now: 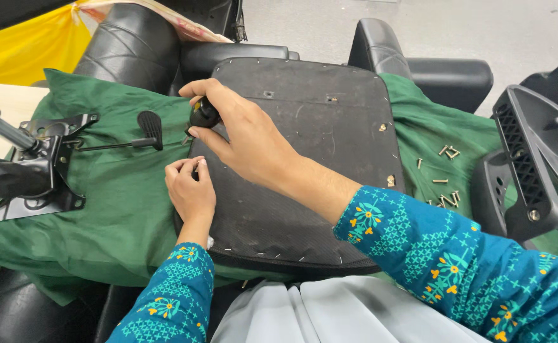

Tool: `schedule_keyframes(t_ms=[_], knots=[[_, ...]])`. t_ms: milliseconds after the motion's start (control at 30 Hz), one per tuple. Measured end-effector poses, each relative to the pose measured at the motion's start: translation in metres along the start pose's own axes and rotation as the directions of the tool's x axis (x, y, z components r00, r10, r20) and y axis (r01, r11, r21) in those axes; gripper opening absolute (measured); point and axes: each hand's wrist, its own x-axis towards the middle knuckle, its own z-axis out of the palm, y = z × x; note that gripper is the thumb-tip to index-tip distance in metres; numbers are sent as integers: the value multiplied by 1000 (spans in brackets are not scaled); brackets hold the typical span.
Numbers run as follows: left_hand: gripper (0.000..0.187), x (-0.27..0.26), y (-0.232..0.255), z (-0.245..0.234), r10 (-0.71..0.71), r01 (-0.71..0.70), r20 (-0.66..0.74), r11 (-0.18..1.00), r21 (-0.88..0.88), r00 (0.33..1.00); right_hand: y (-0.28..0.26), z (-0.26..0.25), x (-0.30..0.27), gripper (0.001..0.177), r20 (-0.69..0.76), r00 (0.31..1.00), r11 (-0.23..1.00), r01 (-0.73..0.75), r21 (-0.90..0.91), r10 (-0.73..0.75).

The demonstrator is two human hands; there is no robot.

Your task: The person uses a screwdriver to fasten screws into the underside of a black chair seat. They repeatedly pick up screws, align them with holes, and tighten them while the seat rests on a green cloth. The person works methodically across multiple screw locations on the seat base.

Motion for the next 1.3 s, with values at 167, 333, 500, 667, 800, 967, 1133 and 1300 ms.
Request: schedule_keyframes(t_ms=[167,333,500,667,800,967,1133,1300], knots=[[21,4,-1,0,-5,4,1,1000,18,1000,0,8,5,44,54,996,996,-69,-58,72],[15,4,7,-5,-77,78,4,996,-41,997,4,11,9,44,83,993,991,-72,-111,82],[12,5,11,-9,-34,34,-11,999,-35,999,8,14,16,43,83,993,994,-73,-82,80],[12,5,15,-9,-76,76,7,996,-39,997,4,14,20,43,151,977,982,-127,-138,148],[13,5,16,-9,-126,127,23,991,-37,992,-2,14,22,43,133,980,977,-124,-175,148],[15,7,16,-9,-133,134,17,989,-55,991,-3,14,23,41,122,985,979,-95,-180,118],[13,7,16,-10,-153,155,38,987,-41,987,-1,17,20,41,120,990,981,-56,-185,79],[13,7,18,-11,-142,143,27,989,-38,990,0,17,22,41,134,979,970,-127,-206,156]])
